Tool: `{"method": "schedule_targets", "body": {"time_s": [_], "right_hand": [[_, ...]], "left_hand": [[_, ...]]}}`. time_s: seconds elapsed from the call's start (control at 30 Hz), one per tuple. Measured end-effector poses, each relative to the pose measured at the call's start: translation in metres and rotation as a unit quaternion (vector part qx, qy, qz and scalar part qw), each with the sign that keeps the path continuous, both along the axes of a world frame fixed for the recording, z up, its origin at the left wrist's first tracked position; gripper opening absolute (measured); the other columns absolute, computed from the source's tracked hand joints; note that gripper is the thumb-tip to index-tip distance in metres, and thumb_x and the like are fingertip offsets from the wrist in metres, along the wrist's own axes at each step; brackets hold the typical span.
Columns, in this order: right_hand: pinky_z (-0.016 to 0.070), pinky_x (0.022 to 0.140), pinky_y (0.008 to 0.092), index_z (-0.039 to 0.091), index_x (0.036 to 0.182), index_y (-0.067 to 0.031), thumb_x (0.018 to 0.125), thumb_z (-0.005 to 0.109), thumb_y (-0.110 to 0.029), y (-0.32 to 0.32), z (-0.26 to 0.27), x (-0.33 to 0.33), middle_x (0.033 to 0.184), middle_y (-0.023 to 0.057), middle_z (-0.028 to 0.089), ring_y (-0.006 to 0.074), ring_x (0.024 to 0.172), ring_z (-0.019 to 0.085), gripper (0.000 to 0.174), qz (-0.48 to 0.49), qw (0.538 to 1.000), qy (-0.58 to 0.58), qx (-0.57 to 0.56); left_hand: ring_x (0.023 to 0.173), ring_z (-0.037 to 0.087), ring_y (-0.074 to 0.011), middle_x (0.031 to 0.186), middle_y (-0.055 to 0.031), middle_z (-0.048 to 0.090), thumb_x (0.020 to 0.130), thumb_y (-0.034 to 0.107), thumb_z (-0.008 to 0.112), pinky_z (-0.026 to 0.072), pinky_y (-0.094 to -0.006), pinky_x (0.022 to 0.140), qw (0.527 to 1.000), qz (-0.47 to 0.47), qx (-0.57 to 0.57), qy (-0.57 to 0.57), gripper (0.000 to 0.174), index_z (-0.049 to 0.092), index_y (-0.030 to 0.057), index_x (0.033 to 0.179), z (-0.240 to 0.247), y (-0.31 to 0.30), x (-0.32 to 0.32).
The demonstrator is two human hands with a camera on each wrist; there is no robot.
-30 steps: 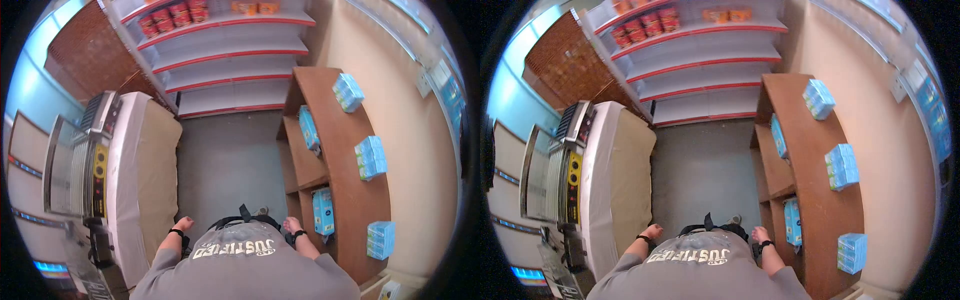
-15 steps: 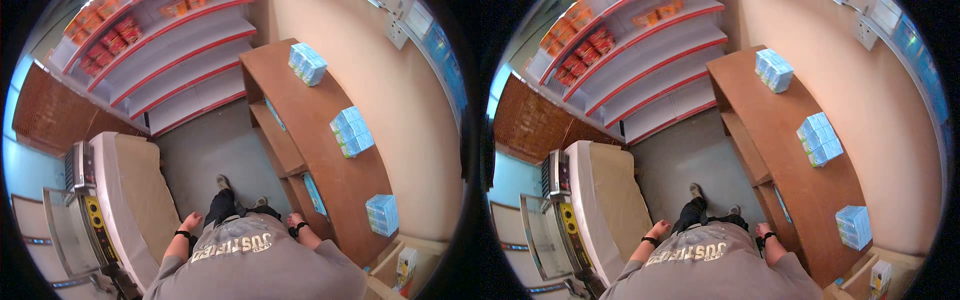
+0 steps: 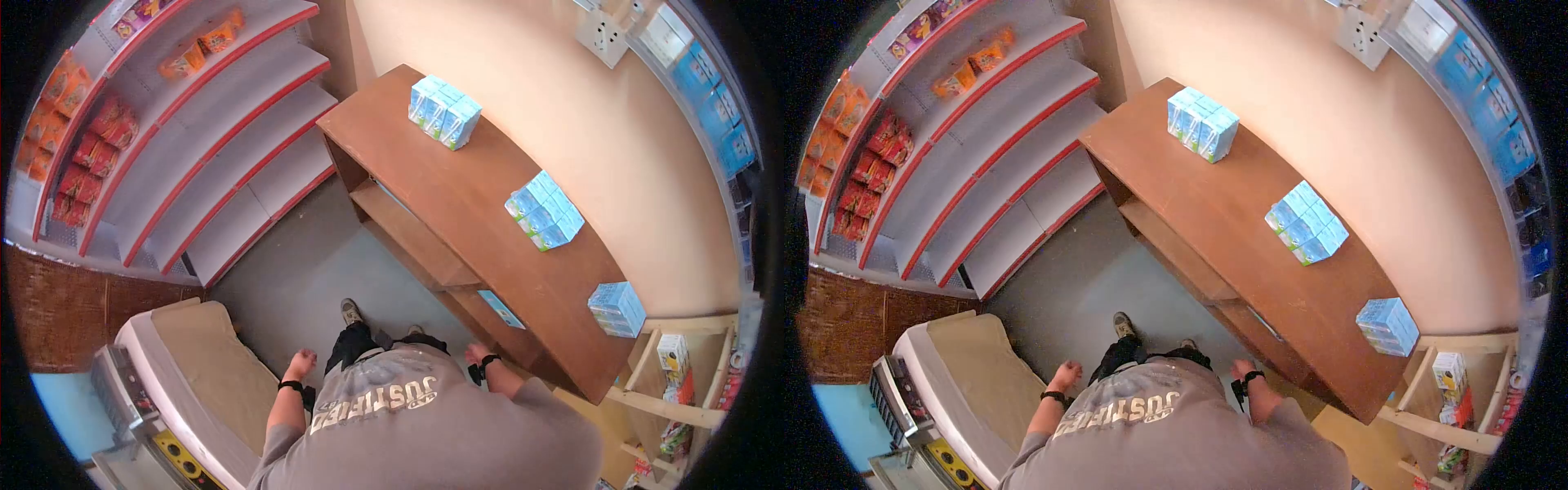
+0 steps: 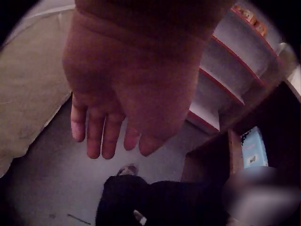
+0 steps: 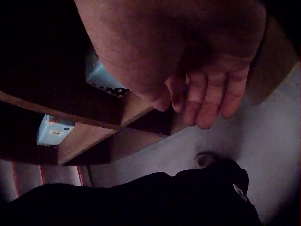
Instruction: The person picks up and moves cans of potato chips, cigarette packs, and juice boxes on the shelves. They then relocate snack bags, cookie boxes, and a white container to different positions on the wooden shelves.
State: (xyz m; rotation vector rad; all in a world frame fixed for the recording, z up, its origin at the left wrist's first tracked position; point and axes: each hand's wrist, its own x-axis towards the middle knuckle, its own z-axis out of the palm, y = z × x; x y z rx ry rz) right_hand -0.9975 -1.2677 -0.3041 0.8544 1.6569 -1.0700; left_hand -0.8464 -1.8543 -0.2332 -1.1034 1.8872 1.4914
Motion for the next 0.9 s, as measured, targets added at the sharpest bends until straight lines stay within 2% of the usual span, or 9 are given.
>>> {"method": "schedule_targets", "body": {"time_s": [0.1,0.23,0.33,0.43,0.5,0.6,0.7,0.83,0.9], "right_hand": [[0.0487,0.058,0.0340,0.054,0.099,-0.0058,0.086,0.054,-0.024,-0.045,0.028,-0.017,0.087,0.0108,0.060,0.0201,0.069,0.058,0.022,-0.055,0.997,0.045,-0.015],[0.0500,0.070,0.0310,0.056,0.103,-0.0080,0.086,0.058,-0.030,-0.106,0.074,-0.061,0.094,0.0065,0.061,0.0163,0.080,0.059,0.028,0.031,0.994,0.053,-0.095],[0.0476,0.078,0.0307,0.053,0.113,-0.0081,0.090,0.056,-0.031,-0.201,0.215,-0.108,0.100,0.0051,0.060,0.0146,0.090,0.058,0.032,0.101,0.970,0.116,-0.190],[0.0478,0.079,0.0305,0.050,0.116,-0.0060,0.092,0.054,-0.024,-0.254,0.316,-0.168,0.100,0.0051,0.060,0.0140,0.092,0.058,0.030,0.183,0.903,0.230,-0.314],[0.0484,0.078,0.0293,0.049,0.116,-0.0041,0.091,0.056,-0.017,-0.280,0.397,-0.220,0.099,0.0046,0.060,0.0130,0.091,0.058,0.029,0.189,0.855,0.364,-0.318],[0.0476,0.080,0.0270,0.049,0.113,-0.0048,0.088,0.060,-0.015,-0.288,0.436,-0.309,0.100,0.0019,0.056,0.0096,0.092,0.055,0.030,0.125,0.760,0.629,-0.108],[0.0428,0.093,0.0377,0.048,0.120,-0.0002,0.077,0.069,-0.029,-0.283,0.455,-0.394,0.112,0.0157,0.055,0.0291,0.105,0.053,0.057,0.236,0.538,0.764,0.267],[0.0384,0.098,0.0409,0.042,0.128,0.0008,0.068,0.072,-0.042,-0.277,0.443,-0.462,0.122,0.0208,0.050,0.0350,0.115,0.047,0.080,0.318,0.553,0.696,0.330],[0.0373,0.100,0.0401,0.038,0.133,0.0002,0.060,0.075,-0.047,-0.280,0.439,-0.479,0.128,0.0212,0.047,0.0340,0.119,0.045,0.094,0.371,0.639,0.580,0.343]], "left_hand": [[0.072,0.060,-0.0158,0.082,-0.0078,0.063,0.084,0.013,0.055,0.0491,-0.0290,0.062,0.999,-0.004,0.014,0.049,0.018,0.057,0.0007,0.096,0.021,-0.021,-0.045],[0.068,0.060,-0.0164,0.080,-0.0072,0.063,0.084,0.013,0.055,0.0485,-0.0288,0.059,0.997,-0.006,0.037,0.072,0.018,0.057,0.0002,0.097,0.012,-0.059,-0.067],[0.063,0.060,-0.0163,0.080,-0.0073,0.063,0.084,0.014,0.057,0.0500,-0.0301,0.057,0.998,-0.007,0.057,-0.011,0.018,0.057,0.0011,0.097,-0.004,-0.098,-0.064],[0.062,0.060,-0.0168,0.078,-0.0074,0.064,0.084,0.018,0.056,0.0500,-0.0303,0.057,0.995,-0.013,0.093,-0.027,0.019,0.058,0.0029,0.095,-0.055,-0.147,-0.049],[0.062,0.060,-0.0178,0.077,-0.0084,0.063,0.084,0.020,0.055,0.0503,-0.0308,0.057,0.992,-0.075,0.085,-0.051,0.021,0.059,0.0019,0.094,-0.079,-0.174,-0.049],[0.061,0.059,-0.0193,0.075,-0.0100,0.062,0.084,0.023,0.054,0.0507,-0.0317,0.057,0.981,-0.162,0.064,-0.087,0.025,0.059,0.0003,0.093,-0.097,-0.197,-0.050],[0.061,0.059,-0.0196,0.075,-0.0103,0.062,0.085,0.022,0.052,0.0508,-0.0325,0.056,0.993,-0.063,0.067,-0.076,0.025,0.059,-0.0006,0.093,-0.067,-0.198,-0.075],[0.063,0.060,-0.0196,0.074,-0.0097,0.061,0.085,0.020,0.052,0.0505,-0.0322,0.056,0.997,-0.039,0.055,0.049,0.023,0.058,-0.0002,0.093,-0.043,-0.181,-0.096],[0.063,0.060,-0.0189,0.075,-0.0089,0.061,0.085,0.019,0.053,0.0501,-0.0312,0.057,0.998,-0.006,0.056,0.022,0.022,0.057,-0.0002,0.095,-0.029,-0.171,-0.104]]}}
